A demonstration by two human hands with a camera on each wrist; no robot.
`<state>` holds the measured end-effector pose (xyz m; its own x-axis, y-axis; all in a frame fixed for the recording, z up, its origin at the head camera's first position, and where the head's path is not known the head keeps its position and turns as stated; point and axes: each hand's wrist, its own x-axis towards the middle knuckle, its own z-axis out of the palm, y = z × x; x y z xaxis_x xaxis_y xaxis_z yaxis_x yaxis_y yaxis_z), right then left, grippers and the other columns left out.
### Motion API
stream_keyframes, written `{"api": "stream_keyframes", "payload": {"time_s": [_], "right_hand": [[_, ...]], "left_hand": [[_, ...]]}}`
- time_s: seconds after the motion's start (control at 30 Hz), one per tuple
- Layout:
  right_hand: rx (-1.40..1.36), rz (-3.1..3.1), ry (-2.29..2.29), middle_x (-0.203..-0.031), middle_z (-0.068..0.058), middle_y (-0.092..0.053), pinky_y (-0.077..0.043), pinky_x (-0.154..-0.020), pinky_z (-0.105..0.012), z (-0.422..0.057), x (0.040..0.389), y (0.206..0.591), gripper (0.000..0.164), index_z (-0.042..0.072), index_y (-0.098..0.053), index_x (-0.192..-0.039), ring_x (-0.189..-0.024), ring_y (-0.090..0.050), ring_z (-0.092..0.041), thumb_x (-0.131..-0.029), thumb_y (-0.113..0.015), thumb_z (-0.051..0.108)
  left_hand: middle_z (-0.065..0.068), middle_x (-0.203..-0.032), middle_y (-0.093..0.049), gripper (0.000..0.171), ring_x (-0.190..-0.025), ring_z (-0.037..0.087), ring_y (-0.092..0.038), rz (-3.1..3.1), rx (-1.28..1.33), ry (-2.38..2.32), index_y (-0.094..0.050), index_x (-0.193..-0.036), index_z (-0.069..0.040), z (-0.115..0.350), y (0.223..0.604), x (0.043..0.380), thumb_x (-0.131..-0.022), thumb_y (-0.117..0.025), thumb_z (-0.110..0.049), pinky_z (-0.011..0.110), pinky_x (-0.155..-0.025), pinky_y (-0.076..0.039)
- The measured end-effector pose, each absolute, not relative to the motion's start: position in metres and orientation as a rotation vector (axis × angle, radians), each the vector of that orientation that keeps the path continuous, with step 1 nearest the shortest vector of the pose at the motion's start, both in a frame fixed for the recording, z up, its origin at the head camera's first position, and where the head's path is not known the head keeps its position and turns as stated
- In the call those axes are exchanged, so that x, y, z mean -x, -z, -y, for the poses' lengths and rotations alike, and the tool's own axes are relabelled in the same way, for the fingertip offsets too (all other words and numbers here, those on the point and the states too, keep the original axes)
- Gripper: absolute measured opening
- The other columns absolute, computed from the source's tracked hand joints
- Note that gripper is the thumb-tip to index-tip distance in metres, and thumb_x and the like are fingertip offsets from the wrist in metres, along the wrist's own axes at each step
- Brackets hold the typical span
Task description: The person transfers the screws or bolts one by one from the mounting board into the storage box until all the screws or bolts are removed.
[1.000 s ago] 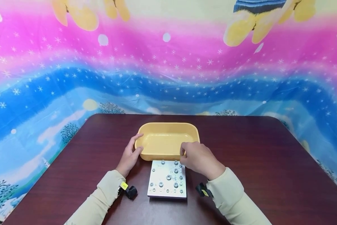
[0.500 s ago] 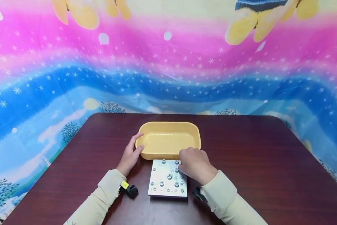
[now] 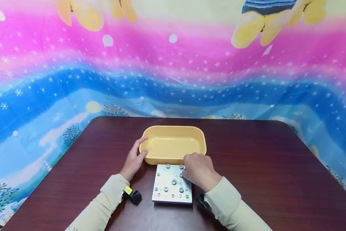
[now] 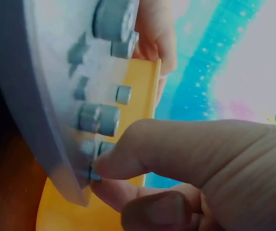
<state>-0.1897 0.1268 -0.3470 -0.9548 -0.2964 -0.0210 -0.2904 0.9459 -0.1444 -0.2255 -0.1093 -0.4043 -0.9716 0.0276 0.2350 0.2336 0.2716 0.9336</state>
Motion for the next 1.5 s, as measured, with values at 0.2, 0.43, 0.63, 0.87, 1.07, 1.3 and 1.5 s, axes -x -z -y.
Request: {"api": "stream_keyframes", "payload": {"time_s": [0.2, 0.43, 0.63, 0.87, 1.07, 1.3, 1.5], "right_hand": [[0.473, -3.086, 0.192, -0.052, 0.003, -0.048, -0.032, -0.044, -0.031, -0.1254, 0.1892, 0.3504, 0.027, 0.016, -0.052, -0.058, -0.048, -0.044, -0.015, -0.076, -0.071, 0.019], [0.482, -3.115, 0.184, -0.050, 0.002, -0.047, -0.031, -0.042, -0.030, -0.1246, 0.1881, 0.3510, 0.025, 0.015, -0.053, -0.058, -0.046, -0.043, -0.015, -0.075, -0.071, 0.019], [0.486, -3.127, 0.198, -0.050, 0.002, -0.046, -0.030, -0.042, -0.030, -0.1254, 0.1879, 0.3499, 0.027, 0.015, -0.052, -0.058, -0.045, -0.040, -0.014, -0.074, -0.072, 0.021], [0.488, -3.150, 0.243, -0.050, 0.002, -0.046, -0.030, -0.042, -0.029, -0.1254, 0.1887, 0.3483, 0.025, 0.014, -0.053, -0.059, -0.046, -0.041, -0.014, -0.074, -0.072, 0.020], [0.514, -3.169, 0.267, -0.047, 0.004, -0.045, -0.031, -0.042, -0.029, -0.1247, 0.1912, 0.3479, 0.024, 0.016, -0.054, -0.057, -0.046, -0.041, -0.013, -0.074, -0.071, 0.020], [0.554, -3.205, 0.317, -0.045, 0.008, -0.040, -0.028, -0.041, -0.029, -0.1277, 0.1916, 0.3456, 0.027, 0.019, -0.050, -0.052, -0.046, -0.037, -0.011, -0.072, -0.068, 0.017], [0.589, -3.227, 0.387, -0.045, 0.011, -0.036, -0.028, -0.041, -0.029, -0.1311, 0.1925, 0.3432, 0.026, 0.022, -0.052, -0.050, -0.045, -0.035, -0.010, -0.071, -0.065, 0.016]], "left_hand": [[0.011, -0.156, -0.027, 0.049, -0.143, 0.023, -0.025, 2.370, 0.240, 1.776, -0.045, -0.142, -0.011, 0.1084, 0.4048, 0.2243, -0.094, -0.052, -0.008, 0.043, -0.113, -0.025], [0.012, -0.156, -0.027, 0.048, -0.142, 0.024, -0.026, 2.369, 0.238, 1.762, -0.046, -0.141, -0.011, 0.1075, 0.4052, 0.2237, -0.093, -0.052, -0.007, 0.043, -0.113, -0.025], [0.012, -0.156, -0.028, 0.048, -0.142, 0.024, -0.027, 2.364, 0.238, 1.762, -0.047, -0.141, -0.011, 0.1073, 0.4058, 0.2248, -0.093, -0.052, -0.007, 0.043, -0.112, -0.026], [0.011, -0.156, -0.029, 0.048, -0.143, 0.022, -0.026, 2.365, 0.244, 1.760, -0.047, -0.140, -0.011, 0.1083, 0.4058, 0.2255, -0.093, -0.053, -0.008, 0.042, -0.113, -0.025], [0.010, -0.151, -0.037, 0.048, -0.138, 0.023, -0.034, 2.343, 0.256, 1.770, -0.047, -0.141, -0.010, 0.1095, 0.4049, 0.2251, -0.093, -0.053, -0.007, 0.042, -0.111, -0.029], [0.010, -0.147, -0.043, 0.048, -0.132, 0.022, -0.042, 2.330, 0.265, 1.786, -0.048, -0.140, -0.009, 0.1107, 0.4069, 0.2272, -0.092, -0.054, -0.006, 0.040, -0.107, -0.034], [0.011, -0.146, -0.043, 0.048, -0.131, 0.022, -0.042, 2.330, 0.269, 1.782, -0.048, -0.139, -0.008, 0.1109, 0.4080, 0.2286, -0.092, -0.053, -0.005, 0.041, -0.106, -0.035]]}}
